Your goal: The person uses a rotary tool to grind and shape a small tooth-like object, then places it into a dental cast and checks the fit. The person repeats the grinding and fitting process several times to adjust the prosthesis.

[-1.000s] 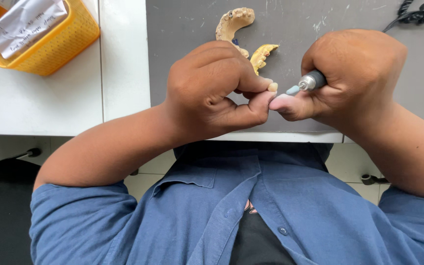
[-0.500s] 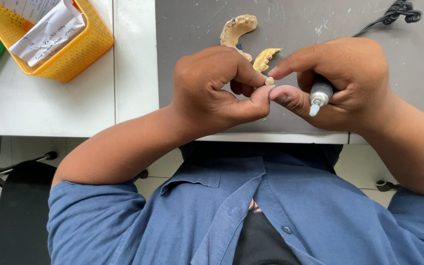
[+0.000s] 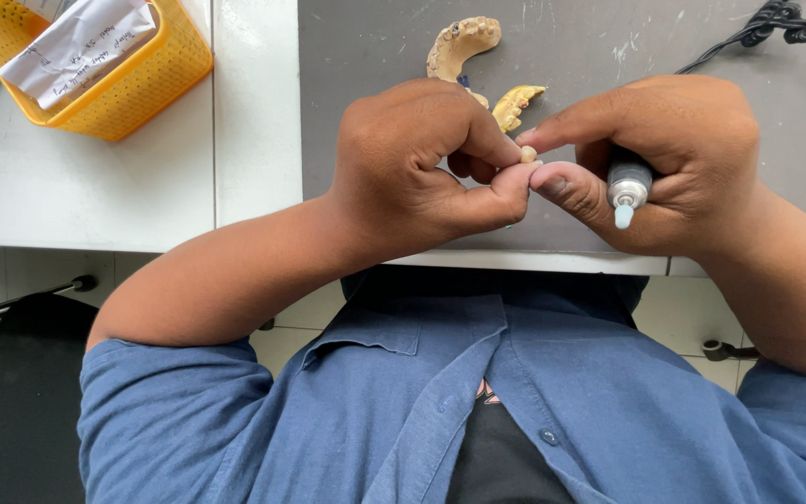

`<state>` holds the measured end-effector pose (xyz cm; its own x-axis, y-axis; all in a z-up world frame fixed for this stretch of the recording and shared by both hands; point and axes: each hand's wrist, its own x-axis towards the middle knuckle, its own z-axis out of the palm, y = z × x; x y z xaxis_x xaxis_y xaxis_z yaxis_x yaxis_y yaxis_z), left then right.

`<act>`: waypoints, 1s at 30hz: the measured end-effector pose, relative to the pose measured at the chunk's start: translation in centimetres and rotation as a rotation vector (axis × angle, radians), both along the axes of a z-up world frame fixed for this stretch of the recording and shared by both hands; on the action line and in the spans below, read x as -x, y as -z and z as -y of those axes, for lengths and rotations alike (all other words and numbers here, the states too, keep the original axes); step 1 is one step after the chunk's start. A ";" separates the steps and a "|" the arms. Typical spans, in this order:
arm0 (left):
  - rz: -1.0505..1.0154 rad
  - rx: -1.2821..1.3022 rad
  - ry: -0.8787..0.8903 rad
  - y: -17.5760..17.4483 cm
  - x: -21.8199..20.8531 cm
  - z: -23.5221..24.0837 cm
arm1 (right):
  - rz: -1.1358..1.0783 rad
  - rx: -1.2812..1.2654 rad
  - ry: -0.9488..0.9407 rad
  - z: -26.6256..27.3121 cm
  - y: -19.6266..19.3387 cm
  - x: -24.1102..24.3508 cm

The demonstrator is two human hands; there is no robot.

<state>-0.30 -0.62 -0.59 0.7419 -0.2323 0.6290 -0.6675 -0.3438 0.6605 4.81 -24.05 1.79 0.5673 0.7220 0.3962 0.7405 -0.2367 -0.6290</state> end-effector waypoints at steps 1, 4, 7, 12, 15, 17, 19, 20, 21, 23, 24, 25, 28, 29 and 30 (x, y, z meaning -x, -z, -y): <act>0.002 0.003 0.005 0.0 0.0 0.0 | 0.010 -0.001 0.001 0.0 0.0 0.0; 0.009 0.005 0.010 0.0 0.0 0.0 | 0.014 0.000 0.021 0.1 -0.1 0.2; 0.002 0.005 0.028 0.0 0.0 0.0 | -0.002 -0.062 0.013 0.1 -0.1 0.3; -0.025 0.032 0.077 -0.1 0.0 0.1 | 0.021 -0.035 0.066 0.1 -0.3 0.4; -0.061 0.063 0.114 0.0 0.1 0.0 | 0.053 -0.046 0.051 0.3 -0.3 0.3; -0.102 0.077 0.119 0.0 0.1 0.1 | 0.071 -0.056 0.039 0.4 -0.3 0.4; -0.166 0.104 0.139 0.1 0.2 0.0 | 0.082 -0.066 0.030 0.5 -0.1 0.3; -0.192 0.120 0.150 0.2 0.3 0.0 | 0.083 -0.067 0.026 0.5 -0.1 0.3; -0.218 0.135 0.160 0.2 0.3 -0.1 | 0.080 -0.065 0.022 0.6 0.0 0.3; -0.252 0.165 0.179 0.3 0.3 -0.2 | 0.082 -0.064 0.013 0.9 0.1 0.3; -0.273 0.185 0.192 0.3 0.2 -0.2 | 0.086 -0.065 0.008 1.1 0.2 0.2; -0.304 0.212 0.210 0.3 0.3 -0.2 | 0.087 -0.058 0.014 1.2 0.3 0.1; -0.340 0.232 0.235 0.3 0.5 -0.3 | 0.089 -0.029 0.035 1.8 0.7 -0.3; -0.348 0.230 0.242 0.3 0.4 -0.4 | 0.096 -0.026 0.037 1.9 0.9 -0.6; -0.355 0.231 0.251 0.2 0.4 -0.4 | 0.115 -0.030 0.026 1.9 1.0 -0.9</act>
<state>-0.75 -0.24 -0.82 0.8590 -0.3152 0.4034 -0.4307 -0.0190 0.9023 5.71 -25.98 0.80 0.5352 0.6942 0.4812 0.8022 -0.2393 -0.5470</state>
